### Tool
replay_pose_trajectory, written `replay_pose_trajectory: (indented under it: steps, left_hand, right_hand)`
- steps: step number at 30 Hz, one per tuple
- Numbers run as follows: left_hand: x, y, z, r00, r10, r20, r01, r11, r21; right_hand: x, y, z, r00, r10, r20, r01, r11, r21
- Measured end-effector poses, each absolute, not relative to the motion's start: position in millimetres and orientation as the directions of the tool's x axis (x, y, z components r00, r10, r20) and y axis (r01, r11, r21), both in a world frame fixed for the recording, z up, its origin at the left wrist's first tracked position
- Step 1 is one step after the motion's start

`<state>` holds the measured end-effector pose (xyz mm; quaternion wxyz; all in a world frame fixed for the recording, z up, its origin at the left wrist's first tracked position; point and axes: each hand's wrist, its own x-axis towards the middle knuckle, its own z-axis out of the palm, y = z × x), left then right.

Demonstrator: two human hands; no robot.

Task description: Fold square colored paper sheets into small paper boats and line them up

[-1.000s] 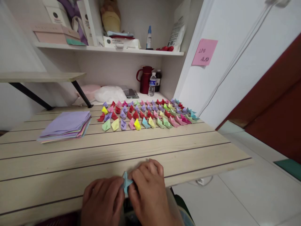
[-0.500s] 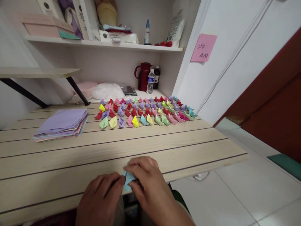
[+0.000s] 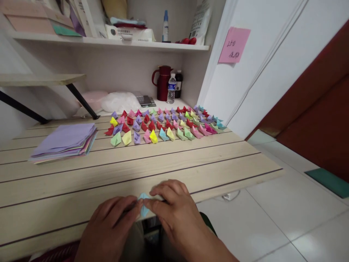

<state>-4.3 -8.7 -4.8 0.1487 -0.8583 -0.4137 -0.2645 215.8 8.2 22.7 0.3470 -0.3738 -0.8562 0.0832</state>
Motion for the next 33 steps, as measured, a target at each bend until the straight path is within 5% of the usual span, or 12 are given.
replay_pose_trajectory:
  steps: [3,8,15,33]
  left_hand:
    - [-10.7,-11.4,-6.2,0.503,0.645,0.575,0.792,-0.611,-0.009]
    - [-15.5,-16.2,-8.8,0.604,0.581,0.545,0.763,-0.619,-0.186]
    - [-13.6,-18.8,-19.6,0.597,0.561,0.573,0.778,-0.580,-0.242]
    - [-11.0,-24.3,-20.9,0.502,0.580,0.642,0.817,-0.560,-0.133]
  right_hand:
    - [218.7,6.4,22.4,-0.507,0.694,0.512,0.592,0.711,-0.379]
    - [221.8,-5.0,15.4,-0.545,0.692,0.473,0.668,0.700,-0.255]
    - [220.2,-13.4,-10.9,-0.596,0.629,0.500,0.713,0.700,-0.030]
    - [207.2,-15.3,-21.0,-0.333,0.630,0.702,0.635,0.700,-0.326]
